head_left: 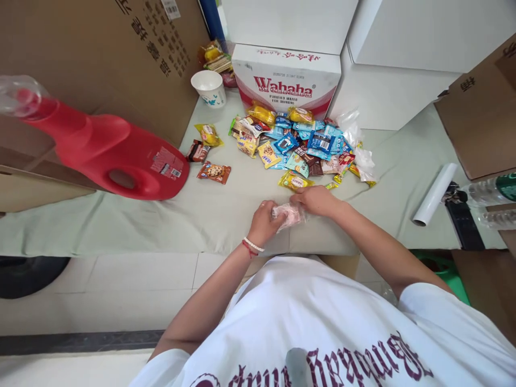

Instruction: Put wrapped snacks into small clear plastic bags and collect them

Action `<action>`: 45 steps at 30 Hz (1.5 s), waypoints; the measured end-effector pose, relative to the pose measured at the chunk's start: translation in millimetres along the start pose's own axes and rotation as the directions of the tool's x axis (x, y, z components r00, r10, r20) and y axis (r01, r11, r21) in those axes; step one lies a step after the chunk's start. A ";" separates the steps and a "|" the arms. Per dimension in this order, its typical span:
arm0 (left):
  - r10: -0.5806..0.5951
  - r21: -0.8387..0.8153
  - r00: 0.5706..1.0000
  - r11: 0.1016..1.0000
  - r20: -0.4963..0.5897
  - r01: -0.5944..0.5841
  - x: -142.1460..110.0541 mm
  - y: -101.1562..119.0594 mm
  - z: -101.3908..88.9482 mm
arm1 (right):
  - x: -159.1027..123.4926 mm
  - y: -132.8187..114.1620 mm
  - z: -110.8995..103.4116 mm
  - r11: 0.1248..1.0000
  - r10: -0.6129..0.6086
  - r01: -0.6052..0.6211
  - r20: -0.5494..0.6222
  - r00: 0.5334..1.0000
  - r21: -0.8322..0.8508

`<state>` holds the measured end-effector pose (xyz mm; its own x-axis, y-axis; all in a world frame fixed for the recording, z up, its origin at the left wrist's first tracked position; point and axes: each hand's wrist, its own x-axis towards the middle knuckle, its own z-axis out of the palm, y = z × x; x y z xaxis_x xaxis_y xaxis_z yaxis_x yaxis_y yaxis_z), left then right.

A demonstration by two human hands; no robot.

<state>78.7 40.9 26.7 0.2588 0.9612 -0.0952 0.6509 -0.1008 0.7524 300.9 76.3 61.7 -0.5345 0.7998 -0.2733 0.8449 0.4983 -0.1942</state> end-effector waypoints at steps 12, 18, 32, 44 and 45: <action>-0.284 -0.447 0.958 0.853 0.034 0.269 -28.4 -29.1 -35.8 | -79.8 7.7 37.7 0.953 0.086 0.021 -0.337 0.938 0.302; -0.095 -0.426 0.995 0.899 0.034 0.100 -30.8 -20.6 -39.4 | -30.2 -15.3 20.0 0.938 0.002 0.082 -0.242 0.970 0.336; 0.380 0.163 0.791 0.924 -0.480 -0.345 -24.9 -0.1 40.4 | -2.9 -110.9 62.3 -0.114 0.481 0.178 -0.102 0.871 0.977; -0.014 -0.439 0.931 0.885 -0.366 -0.159 -0.8 -2.4 -29.0 | -80.0 -41.0 75.9 0.208 0.783 -0.091 -0.110 0.612 0.974; -0.028 -0.366 0.914 0.921 -0.404 -0.134 18.5 -7.4 -43.6 | -93.8 -28.2 77.6 0.241 0.834 -0.143 -0.129 0.536 0.960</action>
<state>47.6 70.6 47.8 -0.0698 0.9853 0.1558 0.3033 -0.1278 0.9443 325.8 -38.7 19.7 0.4206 0.8878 -0.1867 0.2617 -0.3158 -0.9120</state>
